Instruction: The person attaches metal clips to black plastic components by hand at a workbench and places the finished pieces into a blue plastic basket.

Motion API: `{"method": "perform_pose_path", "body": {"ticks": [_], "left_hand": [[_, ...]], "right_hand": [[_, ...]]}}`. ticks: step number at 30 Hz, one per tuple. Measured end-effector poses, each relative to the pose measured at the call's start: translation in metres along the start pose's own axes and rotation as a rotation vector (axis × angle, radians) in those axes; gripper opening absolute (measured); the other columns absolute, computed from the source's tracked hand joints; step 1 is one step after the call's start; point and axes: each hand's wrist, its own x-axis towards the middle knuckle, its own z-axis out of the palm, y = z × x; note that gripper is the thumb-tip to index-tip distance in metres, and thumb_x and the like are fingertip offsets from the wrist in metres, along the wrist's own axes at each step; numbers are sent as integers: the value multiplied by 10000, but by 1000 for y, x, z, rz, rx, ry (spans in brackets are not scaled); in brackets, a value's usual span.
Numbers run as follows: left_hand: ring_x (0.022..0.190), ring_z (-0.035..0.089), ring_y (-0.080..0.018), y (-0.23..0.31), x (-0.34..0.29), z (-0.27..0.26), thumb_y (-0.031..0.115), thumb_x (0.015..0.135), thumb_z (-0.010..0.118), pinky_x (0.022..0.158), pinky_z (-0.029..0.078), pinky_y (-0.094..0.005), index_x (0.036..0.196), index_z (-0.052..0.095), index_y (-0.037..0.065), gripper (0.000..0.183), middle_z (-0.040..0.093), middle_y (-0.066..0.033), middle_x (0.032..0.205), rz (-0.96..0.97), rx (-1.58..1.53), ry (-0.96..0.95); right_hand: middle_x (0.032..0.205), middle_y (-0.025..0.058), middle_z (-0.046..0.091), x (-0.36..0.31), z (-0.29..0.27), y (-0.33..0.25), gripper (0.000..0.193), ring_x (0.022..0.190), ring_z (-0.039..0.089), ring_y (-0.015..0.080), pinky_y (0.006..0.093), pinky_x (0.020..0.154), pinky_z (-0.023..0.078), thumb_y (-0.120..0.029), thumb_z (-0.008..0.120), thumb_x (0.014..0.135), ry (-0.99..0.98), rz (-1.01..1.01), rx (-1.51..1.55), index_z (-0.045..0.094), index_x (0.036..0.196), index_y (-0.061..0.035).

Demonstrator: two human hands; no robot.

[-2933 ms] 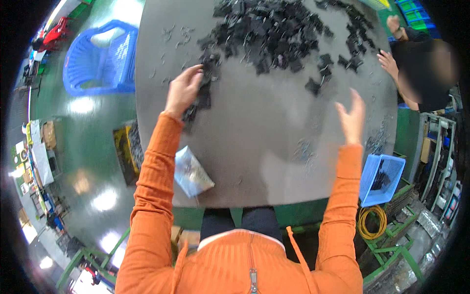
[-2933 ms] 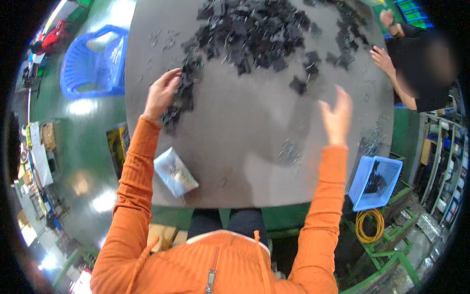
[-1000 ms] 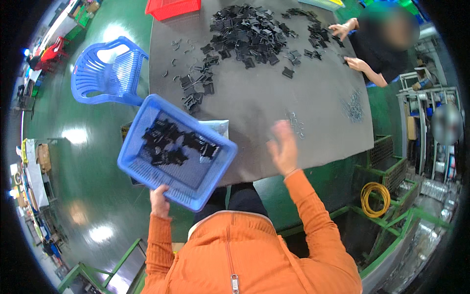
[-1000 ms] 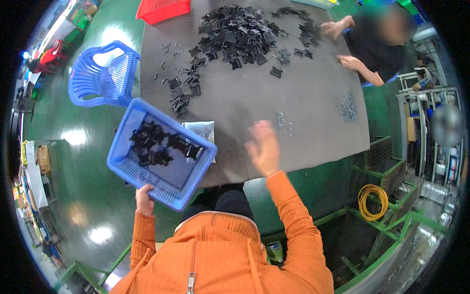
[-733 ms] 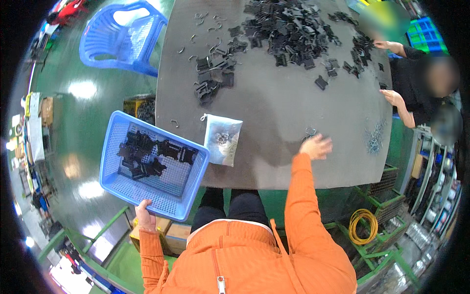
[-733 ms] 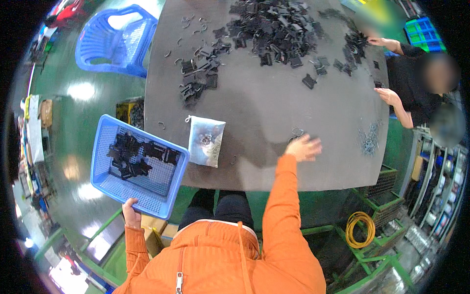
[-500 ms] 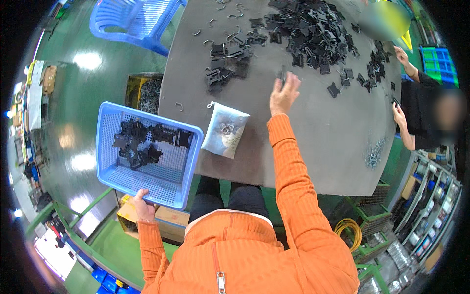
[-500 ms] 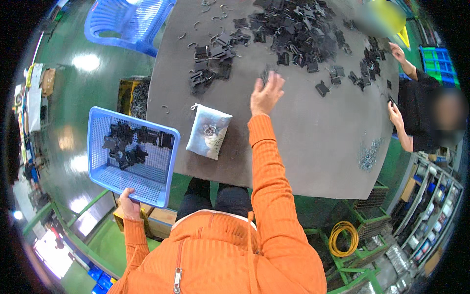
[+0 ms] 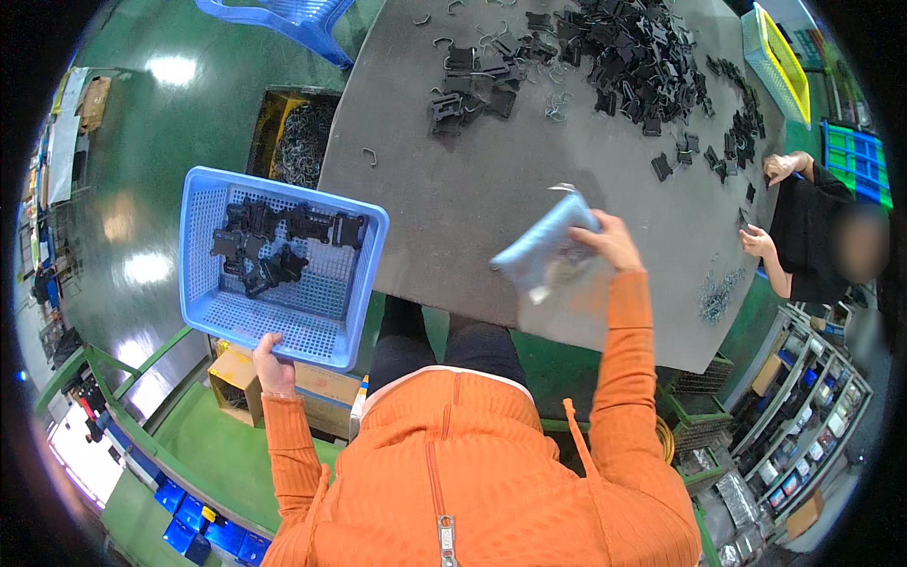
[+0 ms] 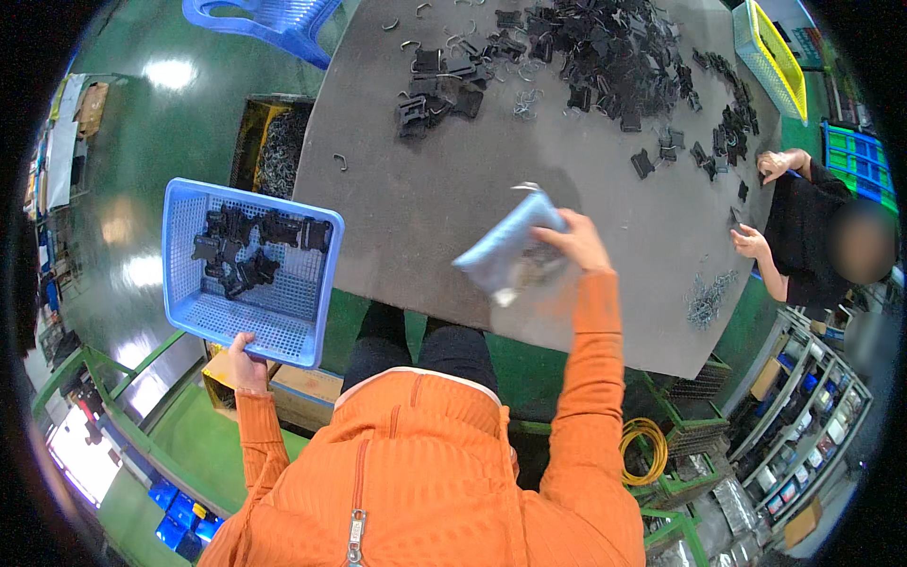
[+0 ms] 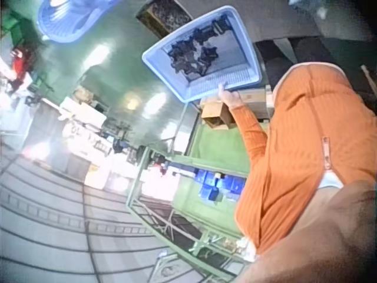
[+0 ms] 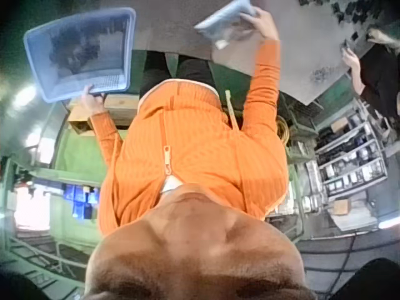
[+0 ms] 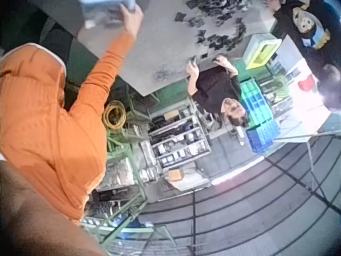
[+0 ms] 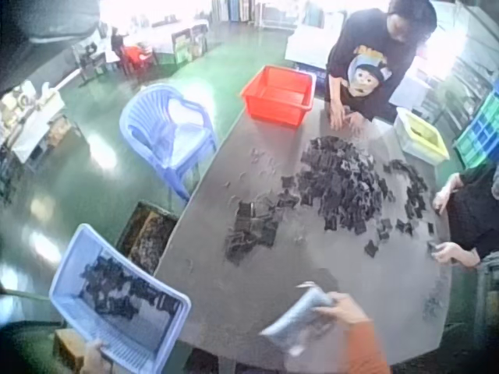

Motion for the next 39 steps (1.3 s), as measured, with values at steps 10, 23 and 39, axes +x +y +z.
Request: {"method": "perform_pose_path", "body": {"ticks": [10, 23, 39], "left_hand": [[893, 568, -275, 15, 25, -65, -6, 686, 517, 827, 493, -433, 1031, 511, -16, 345, 567, -104, 980, -36, -78, -6], [861, 584, -252, 111, 129, -247, -8, 660, 531, 813, 497, -395, 1000, 542, 4, 340, 577, -86, 931, 52, -75, 101], [682, 551, -173, 336, 325, -201, 6, 638, 554, 624, 468, -288, 896, 543, 12, 258, 564, -41, 790, 78, 222, -23]], "right_hand": [[1399, 224, 316, -26, 99, 90, 622, 1325, 263, 368, 431, 1082, 235, -252, 568, 863, 854, -284, -604, 302, 1373, -14], [1478, 191, 171, 144, 388, -98, 677, 1378, 129, 345, 521, 1096, 124, -467, 440, 901, 1043, -196, -549, 223, 1429, -103], [1360, 140, 370, 128, 633, -195, 589, 1253, 374, 328, 426, 1021, 336, -135, 588, 818, 525, -314, -307, 350, 1357, -128]]}}
